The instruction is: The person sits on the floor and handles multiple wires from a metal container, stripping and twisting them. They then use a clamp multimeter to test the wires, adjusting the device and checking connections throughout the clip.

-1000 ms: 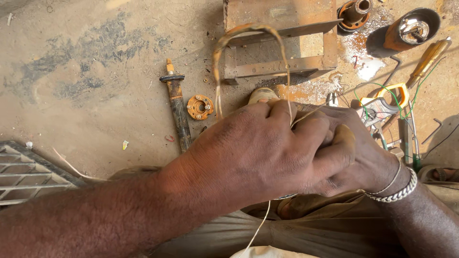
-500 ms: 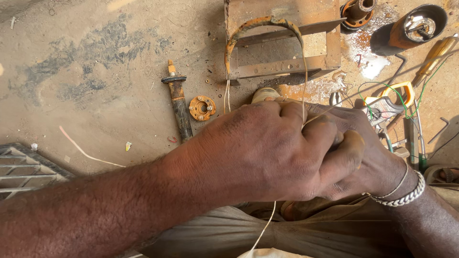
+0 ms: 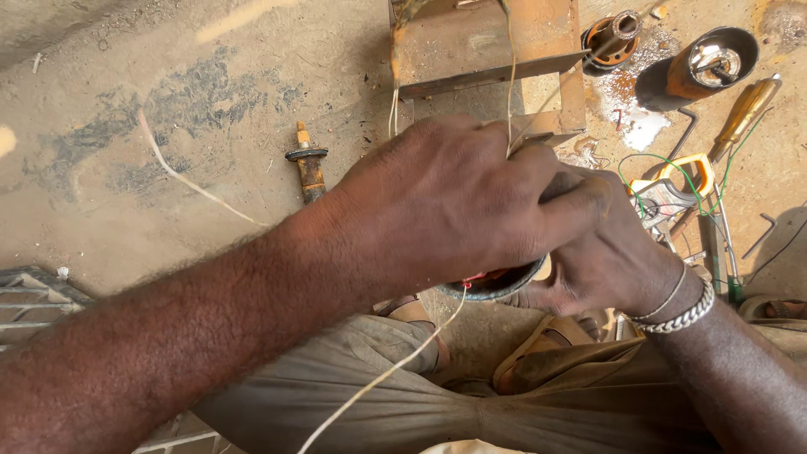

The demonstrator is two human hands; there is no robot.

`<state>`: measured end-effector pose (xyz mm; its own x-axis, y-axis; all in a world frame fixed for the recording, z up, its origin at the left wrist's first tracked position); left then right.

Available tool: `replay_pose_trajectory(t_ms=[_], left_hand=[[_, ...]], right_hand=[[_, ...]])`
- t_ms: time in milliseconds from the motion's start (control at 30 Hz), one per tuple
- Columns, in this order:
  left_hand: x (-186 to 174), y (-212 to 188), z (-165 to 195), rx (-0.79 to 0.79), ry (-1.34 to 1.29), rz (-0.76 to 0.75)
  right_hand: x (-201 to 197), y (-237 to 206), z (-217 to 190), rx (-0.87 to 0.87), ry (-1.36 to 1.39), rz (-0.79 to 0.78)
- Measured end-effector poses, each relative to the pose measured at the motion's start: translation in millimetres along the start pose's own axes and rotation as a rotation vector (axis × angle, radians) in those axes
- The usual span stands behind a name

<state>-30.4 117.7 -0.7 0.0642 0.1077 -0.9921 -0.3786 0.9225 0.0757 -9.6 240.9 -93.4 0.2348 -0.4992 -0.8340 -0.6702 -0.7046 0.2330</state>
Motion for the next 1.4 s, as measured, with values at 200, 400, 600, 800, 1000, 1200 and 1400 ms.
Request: replay_pose_trajectory(t_ms=[200, 400, 600, 800, 1000, 1200, 1400], left_hand=[[-10.5, 6.6, -17.5, -0.033, -0.064, 0.032], [-49.5, -28.8, -30.1, -0.081, -0.073, 0.122], [-16.0, -57.4, -47.2, -0.032, 0.034, -0.034], [25.3, -58.5, -54.6, 0.009, 0.021, 0.082], [25.2, -57.3, -50.1, -0.011, 0.245, 0.214], [30.0, -52.3, -50.5, 0.031, 0.351, 0.304], [26.2, -48.4, -47.1, 0.03, 0.311, 0.238]], right_hand=[[-21.0, 13.2, 16.1, 0.031, 0.014, 0.133], [-24.2, 14.7, 41.6, 0.062, 0.043, 0.232], [-9.4, 4.0, 48.5, -0.014, 0.027, 0.292], [-4.6, -0.2, 57.0, 0.065, 0.058, 0.264], [-9.7, 4.3, 52.2, 0.063, 0.069, 0.274], [-15.4, 8.0, 42.6, 0.086, 0.021, 0.27], [-16.9, 10.2, 37.8, 0.1, 0.037, 0.292]])
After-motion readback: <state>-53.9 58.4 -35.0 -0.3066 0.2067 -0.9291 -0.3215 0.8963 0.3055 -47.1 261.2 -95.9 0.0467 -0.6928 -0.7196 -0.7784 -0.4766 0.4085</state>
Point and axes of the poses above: each hand's wrist, its own y-axis towards the middle knuckle, its own x-axis out of the palm, z = x × y, the point moved 5 cm from there along y, towards the middle knuckle, and after that the axes turned 4 degrees about -y, right-handed, at the moved point
